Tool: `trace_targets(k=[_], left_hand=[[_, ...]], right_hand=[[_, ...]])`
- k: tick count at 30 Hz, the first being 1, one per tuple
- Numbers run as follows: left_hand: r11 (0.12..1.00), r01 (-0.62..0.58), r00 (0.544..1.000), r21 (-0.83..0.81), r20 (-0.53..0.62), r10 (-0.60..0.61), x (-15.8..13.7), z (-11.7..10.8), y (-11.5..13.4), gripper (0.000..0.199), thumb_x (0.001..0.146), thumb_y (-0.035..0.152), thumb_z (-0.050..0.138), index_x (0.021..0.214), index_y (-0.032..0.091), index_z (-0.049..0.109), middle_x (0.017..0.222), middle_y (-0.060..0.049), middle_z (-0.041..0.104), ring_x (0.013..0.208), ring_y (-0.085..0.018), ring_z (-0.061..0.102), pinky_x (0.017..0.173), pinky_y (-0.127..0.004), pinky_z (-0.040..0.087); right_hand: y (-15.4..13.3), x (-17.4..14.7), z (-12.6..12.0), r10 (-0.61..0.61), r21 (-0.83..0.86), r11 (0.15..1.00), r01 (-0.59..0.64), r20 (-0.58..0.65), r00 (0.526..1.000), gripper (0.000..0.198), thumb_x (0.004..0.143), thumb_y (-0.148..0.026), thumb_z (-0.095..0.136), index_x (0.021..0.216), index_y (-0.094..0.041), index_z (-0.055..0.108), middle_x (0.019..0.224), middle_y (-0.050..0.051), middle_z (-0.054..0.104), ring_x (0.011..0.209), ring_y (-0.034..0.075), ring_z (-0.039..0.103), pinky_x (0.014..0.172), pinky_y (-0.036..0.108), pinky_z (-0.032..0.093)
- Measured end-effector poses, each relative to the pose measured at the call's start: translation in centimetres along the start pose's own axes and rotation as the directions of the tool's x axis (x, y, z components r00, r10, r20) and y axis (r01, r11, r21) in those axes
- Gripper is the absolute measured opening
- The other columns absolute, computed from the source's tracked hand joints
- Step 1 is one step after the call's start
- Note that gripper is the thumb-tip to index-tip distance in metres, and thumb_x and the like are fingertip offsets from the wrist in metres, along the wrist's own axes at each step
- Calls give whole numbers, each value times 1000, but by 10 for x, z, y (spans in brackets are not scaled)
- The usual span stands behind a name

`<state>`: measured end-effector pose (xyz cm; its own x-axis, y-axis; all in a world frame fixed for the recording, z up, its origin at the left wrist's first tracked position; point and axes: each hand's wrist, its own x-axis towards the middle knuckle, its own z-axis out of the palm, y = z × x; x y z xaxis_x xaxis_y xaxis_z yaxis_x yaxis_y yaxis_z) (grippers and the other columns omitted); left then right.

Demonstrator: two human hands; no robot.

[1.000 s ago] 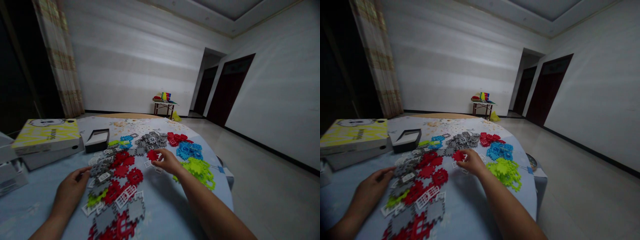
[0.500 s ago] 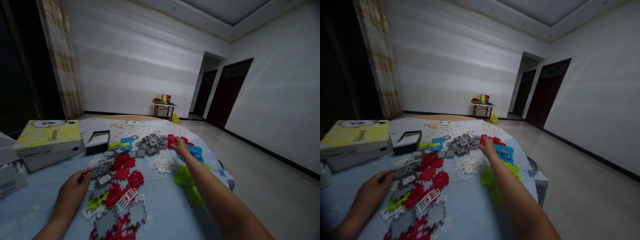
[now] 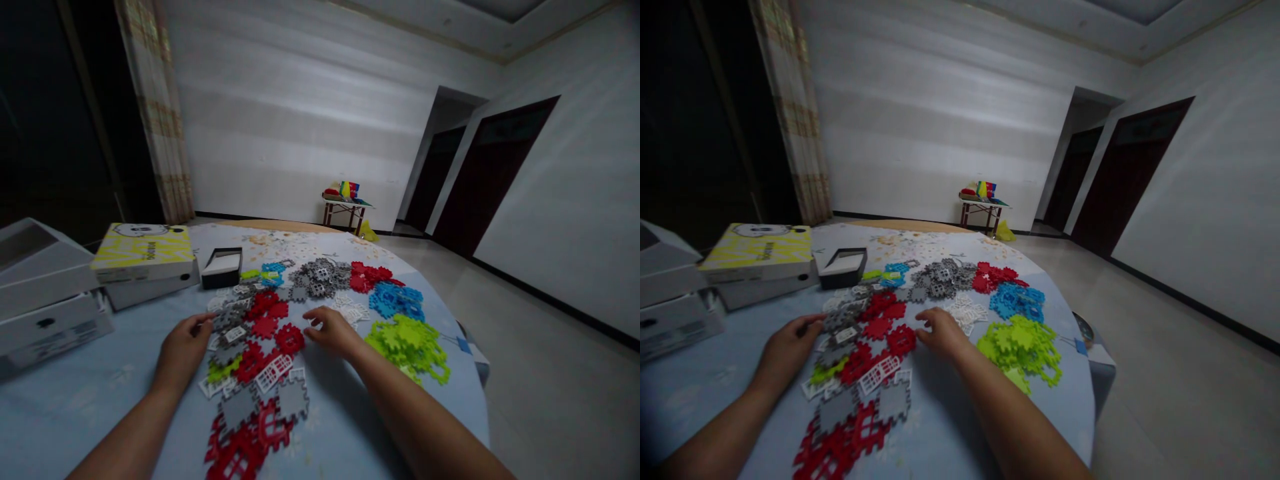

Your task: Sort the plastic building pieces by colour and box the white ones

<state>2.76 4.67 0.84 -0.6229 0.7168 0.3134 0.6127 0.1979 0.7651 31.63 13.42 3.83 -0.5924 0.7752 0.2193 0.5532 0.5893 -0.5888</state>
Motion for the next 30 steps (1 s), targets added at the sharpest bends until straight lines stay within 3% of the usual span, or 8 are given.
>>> trace_targets(k=[6,13,18,22,30], left_hand=[[1000,-7,1000,-13,2,7,-1,1,0,40,69,42,47,91,17,68,87,-8,70,80,-22,64,73,-31,49],[1000,-8,1000,-2,1,8,-2,0,3,40,69,41,47,92,16,68,88,-9,70,80,-22,64,73,-31,49],[1000,-18,1000,-24,9,18,-2,1,-1,42,70,43,46,95,16,67,90,-8,70,81,-22,64,74,-30,48],[1000,2,1000,-16,13,-2,-2,1,0,42,70,42,46,95,16,68,90,-8,70,82,-22,64,75,-31,48],[1000,-13,1000,-1,5,13,-1,0,1,41,69,42,47,94,16,68,87,-8,70,79,-21,64,71,-29,48]], right_hand=[[-12,-11,10,-179,1,984,180,140,974,35,70,-16,64,104,-22,66,107,5,64,99,19,58,87,27,42],[-5,-11,18,-230,0,973,231,78,970,27,76,-10,57,97,-21,69,106,6,66,99,18,58,90,28,41],[-4,-8,20,-131,67,989,133,-37,991,22,84,-21,52,98,-22,69,93,4,69,87,17,61,81,28,44],[0,-6,24,-52,193,980,55,-19,998,24,85,-25,48,97,-20,69,86,2,70,77,16,62,71,25,45],[10,-4,32,102,136,986,-93,-59,993,33,81,-28,55,109,-16,64,98,8,68,81,18,62,75,28,46]])
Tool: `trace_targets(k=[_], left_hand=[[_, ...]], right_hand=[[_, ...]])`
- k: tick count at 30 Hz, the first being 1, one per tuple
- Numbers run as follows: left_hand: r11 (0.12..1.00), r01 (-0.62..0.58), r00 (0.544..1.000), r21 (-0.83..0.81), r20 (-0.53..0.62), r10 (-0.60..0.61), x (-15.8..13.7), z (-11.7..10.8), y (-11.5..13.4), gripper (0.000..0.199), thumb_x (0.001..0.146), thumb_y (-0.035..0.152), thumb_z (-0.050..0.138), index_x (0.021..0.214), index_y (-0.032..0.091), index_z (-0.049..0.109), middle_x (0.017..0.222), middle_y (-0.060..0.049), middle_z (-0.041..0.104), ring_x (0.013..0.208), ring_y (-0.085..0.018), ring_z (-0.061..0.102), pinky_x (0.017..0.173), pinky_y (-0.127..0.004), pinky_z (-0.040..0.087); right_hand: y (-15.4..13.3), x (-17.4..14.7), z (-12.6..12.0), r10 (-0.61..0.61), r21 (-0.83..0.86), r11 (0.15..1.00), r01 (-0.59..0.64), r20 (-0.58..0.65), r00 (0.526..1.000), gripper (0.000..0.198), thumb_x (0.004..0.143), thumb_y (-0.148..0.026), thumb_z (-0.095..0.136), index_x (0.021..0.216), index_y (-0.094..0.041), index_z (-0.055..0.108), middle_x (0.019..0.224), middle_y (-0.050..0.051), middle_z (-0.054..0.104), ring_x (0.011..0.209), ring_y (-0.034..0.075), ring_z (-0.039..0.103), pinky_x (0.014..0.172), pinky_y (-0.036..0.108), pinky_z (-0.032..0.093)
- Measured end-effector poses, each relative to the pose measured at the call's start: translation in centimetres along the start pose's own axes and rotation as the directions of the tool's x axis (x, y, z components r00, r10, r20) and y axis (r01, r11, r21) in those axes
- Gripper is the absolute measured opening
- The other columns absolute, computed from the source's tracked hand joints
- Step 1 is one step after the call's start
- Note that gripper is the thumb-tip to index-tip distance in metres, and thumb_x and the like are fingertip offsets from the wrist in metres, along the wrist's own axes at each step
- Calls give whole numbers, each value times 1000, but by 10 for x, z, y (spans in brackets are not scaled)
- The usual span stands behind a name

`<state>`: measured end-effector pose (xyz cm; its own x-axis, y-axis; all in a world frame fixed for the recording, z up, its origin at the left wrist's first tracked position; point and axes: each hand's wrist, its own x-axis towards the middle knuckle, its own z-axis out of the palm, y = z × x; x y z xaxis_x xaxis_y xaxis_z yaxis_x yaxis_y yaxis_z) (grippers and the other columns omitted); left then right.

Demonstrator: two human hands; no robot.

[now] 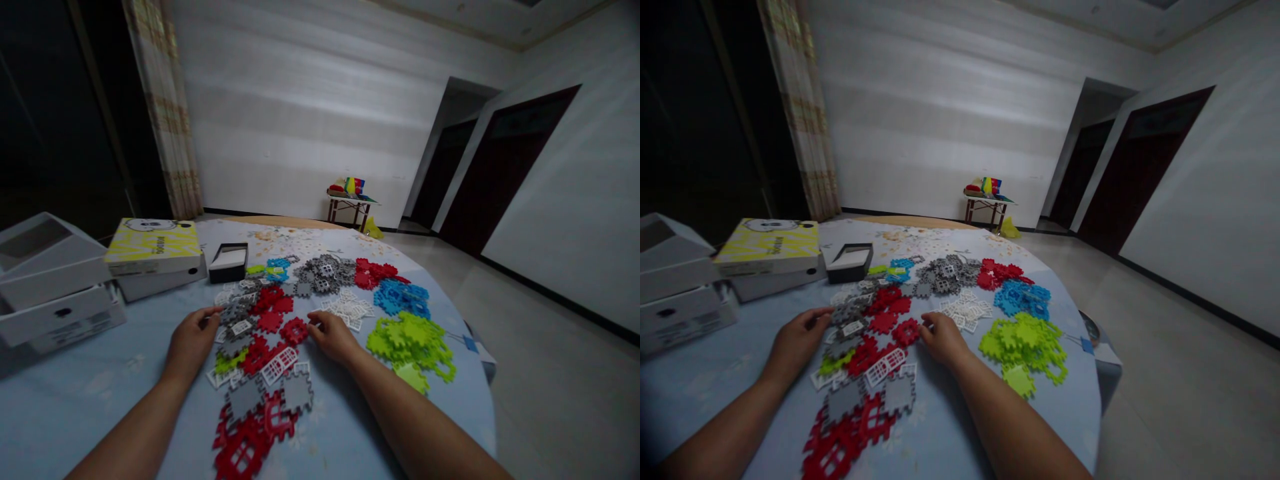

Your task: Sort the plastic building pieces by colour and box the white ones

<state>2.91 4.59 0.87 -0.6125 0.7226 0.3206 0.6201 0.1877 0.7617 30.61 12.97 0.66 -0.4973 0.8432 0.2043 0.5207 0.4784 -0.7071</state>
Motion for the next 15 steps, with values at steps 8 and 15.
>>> trace_targets(k=[8,15], left_hand=[[1000,-13,1000,16,5,13,2,1,-4,41,70,43,46,93,18,68,88,-7,71,80,-21,64,71,-29,49],[995,39,997,89,62,-44,4,-5,4,46,70,44,45,99,15,67,97,-9,69,88,-23,63,78,-31,48]], right_hand=[[-15,-5,3,-30,-185,982,36,33,999,61,69,-50,67,120,-18,57,109,10,61,97,24,57,82,33,43],[-19,-4,1,-76,-163,984,78,18,997,54,70,-46,67,117,-22,58,103,7,62,90,21,58,79,31,45]])
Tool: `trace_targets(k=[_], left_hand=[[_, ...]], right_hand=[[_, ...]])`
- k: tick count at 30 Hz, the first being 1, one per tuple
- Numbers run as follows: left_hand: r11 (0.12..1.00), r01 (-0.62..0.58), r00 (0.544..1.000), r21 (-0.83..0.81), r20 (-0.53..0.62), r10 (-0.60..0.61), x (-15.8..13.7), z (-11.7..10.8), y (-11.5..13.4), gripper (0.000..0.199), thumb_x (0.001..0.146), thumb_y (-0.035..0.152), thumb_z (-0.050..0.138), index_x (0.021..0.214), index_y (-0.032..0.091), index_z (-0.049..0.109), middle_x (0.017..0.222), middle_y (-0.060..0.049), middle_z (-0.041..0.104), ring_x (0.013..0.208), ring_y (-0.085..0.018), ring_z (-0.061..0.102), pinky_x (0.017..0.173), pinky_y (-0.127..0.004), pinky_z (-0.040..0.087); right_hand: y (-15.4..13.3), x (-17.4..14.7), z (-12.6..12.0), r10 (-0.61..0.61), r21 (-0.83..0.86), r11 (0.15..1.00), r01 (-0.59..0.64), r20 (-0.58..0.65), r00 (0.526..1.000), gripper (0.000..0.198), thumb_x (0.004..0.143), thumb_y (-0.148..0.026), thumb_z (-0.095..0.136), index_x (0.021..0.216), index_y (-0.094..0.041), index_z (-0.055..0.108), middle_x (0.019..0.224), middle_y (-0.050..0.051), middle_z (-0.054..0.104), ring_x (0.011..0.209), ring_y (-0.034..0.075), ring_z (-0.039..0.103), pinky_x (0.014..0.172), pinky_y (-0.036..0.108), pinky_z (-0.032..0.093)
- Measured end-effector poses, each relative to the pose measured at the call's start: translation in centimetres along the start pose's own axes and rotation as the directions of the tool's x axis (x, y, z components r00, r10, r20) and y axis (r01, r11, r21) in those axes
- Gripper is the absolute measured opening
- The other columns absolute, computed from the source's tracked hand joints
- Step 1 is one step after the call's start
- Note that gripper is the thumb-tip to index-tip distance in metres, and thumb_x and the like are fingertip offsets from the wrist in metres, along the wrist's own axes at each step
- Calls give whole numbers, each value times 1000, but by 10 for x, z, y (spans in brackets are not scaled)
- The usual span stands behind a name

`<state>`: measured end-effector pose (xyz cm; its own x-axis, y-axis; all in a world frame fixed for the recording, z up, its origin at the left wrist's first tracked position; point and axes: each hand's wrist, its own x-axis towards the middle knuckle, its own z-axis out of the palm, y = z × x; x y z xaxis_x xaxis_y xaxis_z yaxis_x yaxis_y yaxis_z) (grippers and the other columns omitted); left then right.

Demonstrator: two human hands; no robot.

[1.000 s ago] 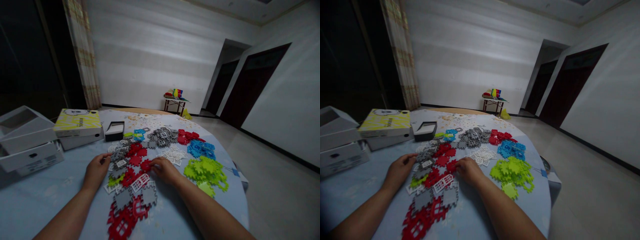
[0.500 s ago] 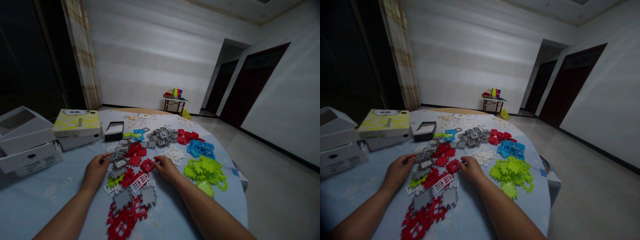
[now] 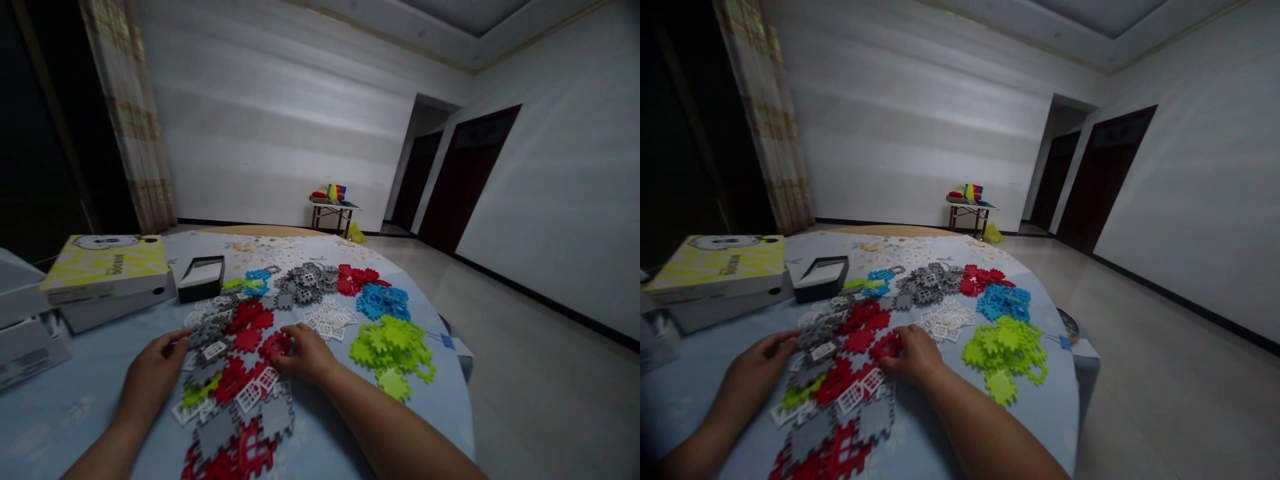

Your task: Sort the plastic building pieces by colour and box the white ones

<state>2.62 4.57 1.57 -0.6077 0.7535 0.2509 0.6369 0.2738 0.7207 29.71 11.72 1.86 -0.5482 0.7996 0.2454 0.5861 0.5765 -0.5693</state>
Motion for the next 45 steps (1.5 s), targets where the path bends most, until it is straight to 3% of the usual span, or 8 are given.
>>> trace_targets(k=[6,11,14,19,24,32,38,45], left_hand=[[999,33,999,-5,8,-33,3,2,-3,49,68,46,44,99,16,67,97,-10,69,89,-25,63,76,-32,48],[999,27,1000,-26,-2,-27,6,5,-8,48,66,47,44,96,18,67,93,-8,70,84,-25,64,74,-33,48],[999,18,1000,-36,0,-18,6,6,-8,48,66,48,45,96,18,67,92,-9,70,84,-25,64,74,-33,48],[999,3,1000,-40,-27,-4,6,6,-8,45,66,46,45,92,17,68,93,-9,70,83,-25,64,74,-33,49],[998,-50,998,-45,-51,48,5,6,-10,39,68,43,47,90,18,69,89,-7,70,79,-23,64,72,-32,50],[994,-34,998,-105,-64,27,-1,6,-1,40,67,42,47,89,16,68,85,-7,70,75,-21,64,69,-29,50],[993,-41,998,-106,-57,35,-2,7,-4,41,69,42,46,92,16,68,92,-8,70,82,-22,64,77,-30,49],[993,-54,997,-102,-56,48,-5,5,-1,40,71,42,46,94,16,68,90,-8,70,82,-22,64,76,-31,49]], right_hand=[[15,11,-28,-21,154,987,44,-145,989,52,70,-33,68,119,-19,57,109,7,61,71,12,58,71,26,47],[45,33,-69,95,38,995,-95,-9,995,39,66,-23,70,105,-21,67,82,0,68,67,14,61,63,24,47],[69,53,-97,199,-57,975,-213,-193,961,35,65,-22,72,99,-21,69,89,1,70,80,18,64,72,25,48],[100,70,-128,290,-80,932,-355,-424,858,45,76,-23,60,120,-12,58,118,15,61,112,27,54,96,39,39],[99,58,-102,254,-81,950,-301,-358,899,40,75,-21,61,113,-10,61,112,14,64,99,22,61,90,33,44],[41,27,-37,47,-21,999,-49,-87,995,31,76,-24,61,106,-18,65,99,7,67,86,17,63,80,28,47],[6,10,-13,-96,-44,994,102,116,989,32,76,-28,62,107,-21,65,102,7,63,90,17,60,81,26,44],[0,-1,-7,-236,35,972,233,120,964,37,72,-8,54,105,-21,65,105,7,63,101,19,56,90,30,41]])
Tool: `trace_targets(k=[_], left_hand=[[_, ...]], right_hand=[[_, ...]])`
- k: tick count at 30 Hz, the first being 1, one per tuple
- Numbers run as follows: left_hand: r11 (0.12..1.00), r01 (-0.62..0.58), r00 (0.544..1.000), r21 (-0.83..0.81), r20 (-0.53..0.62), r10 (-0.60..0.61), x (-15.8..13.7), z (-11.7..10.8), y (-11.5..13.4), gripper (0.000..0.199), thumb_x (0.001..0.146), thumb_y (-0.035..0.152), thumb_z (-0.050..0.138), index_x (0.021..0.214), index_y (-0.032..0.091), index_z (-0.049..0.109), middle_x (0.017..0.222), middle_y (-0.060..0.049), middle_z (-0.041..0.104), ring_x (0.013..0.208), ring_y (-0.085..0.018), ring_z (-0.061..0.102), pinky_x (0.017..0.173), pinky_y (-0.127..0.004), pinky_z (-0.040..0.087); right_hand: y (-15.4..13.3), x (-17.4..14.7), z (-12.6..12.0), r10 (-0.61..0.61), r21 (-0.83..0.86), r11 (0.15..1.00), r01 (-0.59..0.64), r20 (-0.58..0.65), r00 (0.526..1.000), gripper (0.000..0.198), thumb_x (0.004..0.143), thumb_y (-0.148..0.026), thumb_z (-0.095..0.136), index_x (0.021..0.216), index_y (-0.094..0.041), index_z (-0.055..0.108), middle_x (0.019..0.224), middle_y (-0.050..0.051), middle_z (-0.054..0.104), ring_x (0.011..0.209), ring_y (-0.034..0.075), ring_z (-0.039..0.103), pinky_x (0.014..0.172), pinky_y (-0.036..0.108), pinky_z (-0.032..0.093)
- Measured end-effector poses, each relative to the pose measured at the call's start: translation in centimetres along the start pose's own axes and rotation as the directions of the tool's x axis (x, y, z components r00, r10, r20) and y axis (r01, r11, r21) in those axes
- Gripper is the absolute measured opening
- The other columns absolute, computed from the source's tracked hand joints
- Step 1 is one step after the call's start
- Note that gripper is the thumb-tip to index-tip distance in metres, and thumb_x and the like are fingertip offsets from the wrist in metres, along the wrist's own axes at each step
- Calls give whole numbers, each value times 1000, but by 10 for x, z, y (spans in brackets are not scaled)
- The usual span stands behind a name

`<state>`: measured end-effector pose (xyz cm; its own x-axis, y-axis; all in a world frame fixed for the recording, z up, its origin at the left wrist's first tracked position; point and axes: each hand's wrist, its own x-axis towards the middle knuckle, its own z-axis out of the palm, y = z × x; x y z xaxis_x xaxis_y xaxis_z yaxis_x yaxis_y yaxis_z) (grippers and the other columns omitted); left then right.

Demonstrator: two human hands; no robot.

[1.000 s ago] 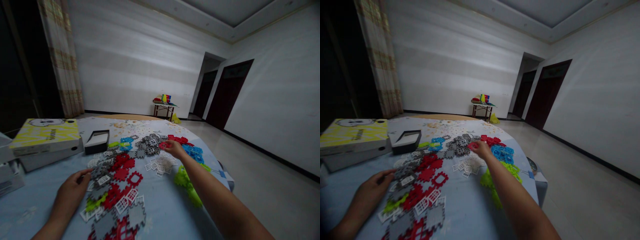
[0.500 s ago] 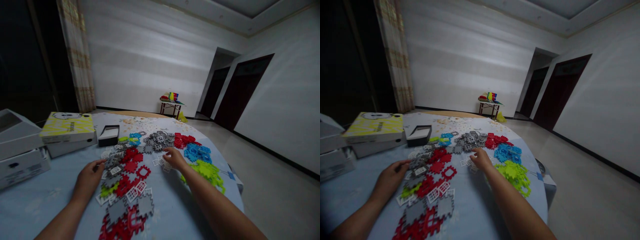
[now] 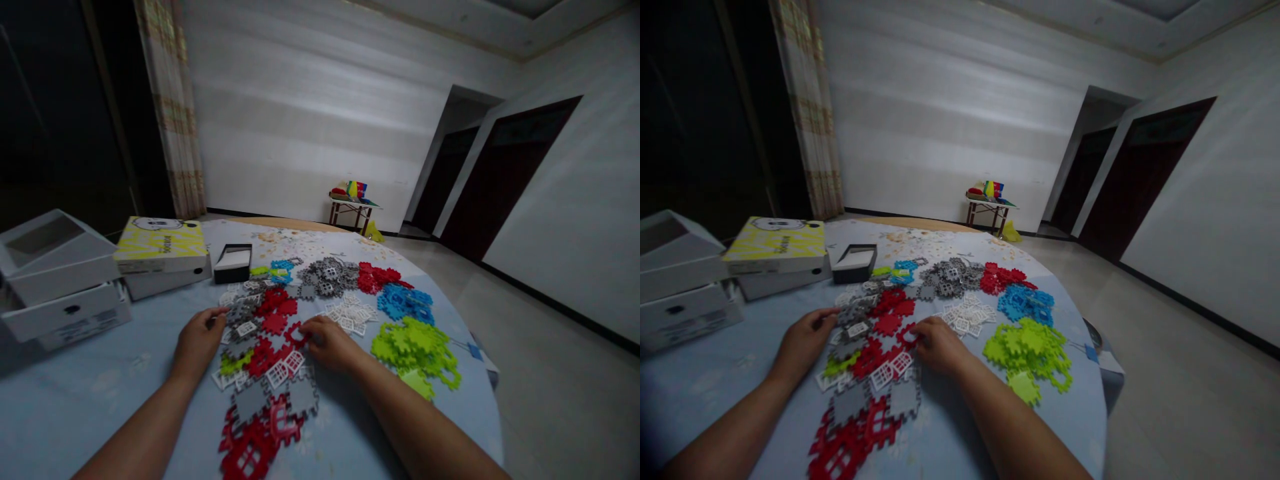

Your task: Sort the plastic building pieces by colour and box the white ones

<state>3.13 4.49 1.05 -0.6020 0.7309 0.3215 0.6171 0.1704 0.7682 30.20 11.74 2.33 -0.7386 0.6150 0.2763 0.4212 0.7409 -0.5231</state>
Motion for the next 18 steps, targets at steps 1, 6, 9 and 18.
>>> trace_targets(k=[1,6,9,18], left_hand=[[1000,-4,1000,3,1,4,0,0,0,41,71,42,46,94,16,68,90,-8,70,82,-22,64,77,-32,49],[1000,16,1000,21,15,-16,1,1,0,44,71,42,44,96,14,68,93,-10,70,84,-23,63,77,-32,48],[1000,14,1000,24,13,-14,1,1,-2,45,71,42,44,97,15,68,94,-10,70,84,-23,63,76,-32,48],[1000,20,1000,5,10,-20,3,3,-5,43,70,42,46,97,16,68,93,-9,70,83,-22,64,76,-31,48]], right_hand=[[0,-2,0,-18,19,1000,18,6,1000,38,71,-8,54,106,-21,65,107,7,62,103,18,55,92,30,40],[-10,-10,-4,-117,20,993,115,105,988,34,75,-17,59,107,-22,65,109,7,59,104,19,52,94,33,38],[-17,-11,-7,-126,1,992,127,162,979,29,76,-24,63,104,-22,66,102,6,59,99,19,51,91,33,40],[-6,-8,-8,88,188,977,-99,64,994,9,72,-15,66,80,-18,66,76,-1,64,70,11,55,66,21,42]])
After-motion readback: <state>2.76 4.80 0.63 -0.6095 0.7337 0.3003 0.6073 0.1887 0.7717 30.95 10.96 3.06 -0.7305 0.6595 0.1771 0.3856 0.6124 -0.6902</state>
